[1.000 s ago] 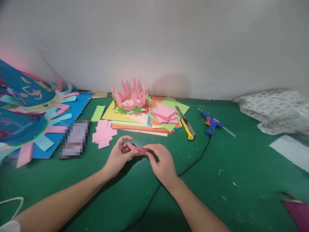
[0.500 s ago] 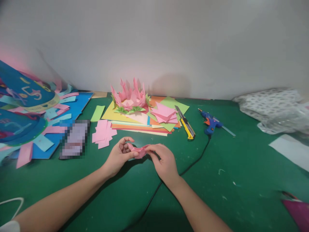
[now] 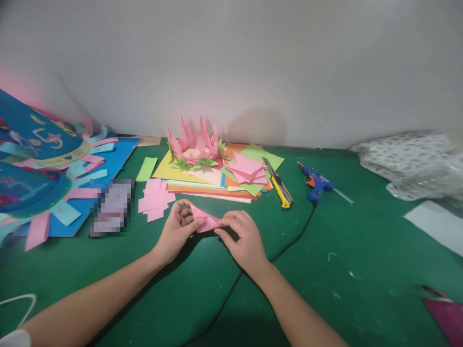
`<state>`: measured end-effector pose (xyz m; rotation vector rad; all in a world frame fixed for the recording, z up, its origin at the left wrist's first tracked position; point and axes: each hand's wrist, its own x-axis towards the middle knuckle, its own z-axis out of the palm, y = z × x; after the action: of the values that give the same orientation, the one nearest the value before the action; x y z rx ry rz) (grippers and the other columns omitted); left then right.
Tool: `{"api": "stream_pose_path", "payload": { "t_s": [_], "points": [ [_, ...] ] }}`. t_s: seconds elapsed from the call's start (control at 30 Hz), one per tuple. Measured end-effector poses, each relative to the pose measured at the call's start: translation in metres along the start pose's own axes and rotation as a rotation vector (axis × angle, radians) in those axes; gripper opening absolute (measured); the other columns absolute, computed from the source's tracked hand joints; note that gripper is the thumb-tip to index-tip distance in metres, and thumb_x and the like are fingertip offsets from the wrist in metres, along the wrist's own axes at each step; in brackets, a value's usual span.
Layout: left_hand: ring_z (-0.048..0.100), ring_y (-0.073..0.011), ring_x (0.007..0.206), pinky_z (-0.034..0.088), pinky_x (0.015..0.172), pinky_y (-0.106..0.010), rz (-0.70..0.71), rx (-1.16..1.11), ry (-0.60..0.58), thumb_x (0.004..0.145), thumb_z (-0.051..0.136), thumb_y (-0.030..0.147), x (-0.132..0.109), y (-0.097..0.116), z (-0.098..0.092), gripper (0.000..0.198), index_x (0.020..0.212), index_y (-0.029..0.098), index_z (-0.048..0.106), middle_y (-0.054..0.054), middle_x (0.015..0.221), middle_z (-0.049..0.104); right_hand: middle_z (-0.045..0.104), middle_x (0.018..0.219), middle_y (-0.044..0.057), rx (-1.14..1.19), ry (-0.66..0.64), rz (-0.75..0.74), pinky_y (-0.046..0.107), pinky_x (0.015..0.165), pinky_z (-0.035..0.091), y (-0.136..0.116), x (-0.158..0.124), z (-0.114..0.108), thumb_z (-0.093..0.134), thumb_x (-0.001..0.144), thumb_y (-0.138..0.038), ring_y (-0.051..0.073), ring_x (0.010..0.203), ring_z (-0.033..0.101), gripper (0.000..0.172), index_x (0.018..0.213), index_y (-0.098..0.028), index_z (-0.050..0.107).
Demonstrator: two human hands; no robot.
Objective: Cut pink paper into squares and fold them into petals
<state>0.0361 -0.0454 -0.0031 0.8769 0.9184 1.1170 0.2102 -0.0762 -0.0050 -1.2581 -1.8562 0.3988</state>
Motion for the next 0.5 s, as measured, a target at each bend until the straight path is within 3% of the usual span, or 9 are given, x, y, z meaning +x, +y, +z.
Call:
{"api": "stream_pose_path", "payload": {
  "t_s": [0.1, 0.3, 0.4, 0.5],
  "points": [
    [0.058, -0.0061, 0.065, 0.045, 0.061, -0.018, 0.046, 0.013, 0.036, 0.061, 0.077, 0.023, 0.0021, -0.0019, -0.0019, 0.047, 0.088, 0.022, 0.039, 0.007, 0.078, 0.053, 0.063, 0.077, 0.003, 0.019, -0.003, 0.019, 0.033, 0.068, 0.048, -0.0001, 0.0002, 0.0002, 0.061, 0.083, -0.025, 0.019, 0.076, 0.059, 0.005, 0.079, -0.022, 0.062],
    [0.057, -0.0135, 0.079, 0.044, 0.075, -0.026, 0.143, 0.387, -0.011, 0.075, 0.064, 0.022, 0.0007, -0.0036, -0.0086, 0.005, 0.077, 0.017, 0.065, -0.002, 0.083, 0.063, 0.061, 0.071, 0.001, 0.062, 0.0, 0.01, 0.03, 0.064, 0.046, 0.0004, -0.0013, 0.0018, 0.065, 0.081, -0.023, 0.016, 0.07, 0.057, 0.003, 0.079, -0.023, 0.066],
    [0.058, -0.0164, 0.087, 0.044, 0.081, -0.029, 0.213, 0.461, -0.031, 0.077, 0.062, 0.019, -0.0021, -0.0021, -0.008, 0.007, 0.081, 0.019, 0.067, -0.004, 0.09, 0.063, 0.06, 0.071, 0.001, 0.071, -0.005, -0.007, 0.03, 0.063, 0.045, 0.0004, -0.0023, 0.0027, 0.064, 0.081, -0.022, 0.016, 0.069, 0.056, 0.003, 0.081, -0.023, 0.068],
    [0.058, -0.0156, 0.085, 0.046, 0.079, -0.028, 0.231, 0.433, -0.042, 0.076, 0.063, 0.018, -0.0032, -0.0027, -0.0061, 0.008, 0.084, 0.019, 0.066, -0.004, 0.091, 0.061, 0.059, 0.07, 0.001, 0.082, -0.024, -0.017, 0.03, 0.062, 0.045, -0.0004, -0.0032, 0.0029, 0.063, 0.082, -0.022, 0.016, 0.069, 0.055, 0.005, 0.083, -0.023, 0.068]
  ]
}}
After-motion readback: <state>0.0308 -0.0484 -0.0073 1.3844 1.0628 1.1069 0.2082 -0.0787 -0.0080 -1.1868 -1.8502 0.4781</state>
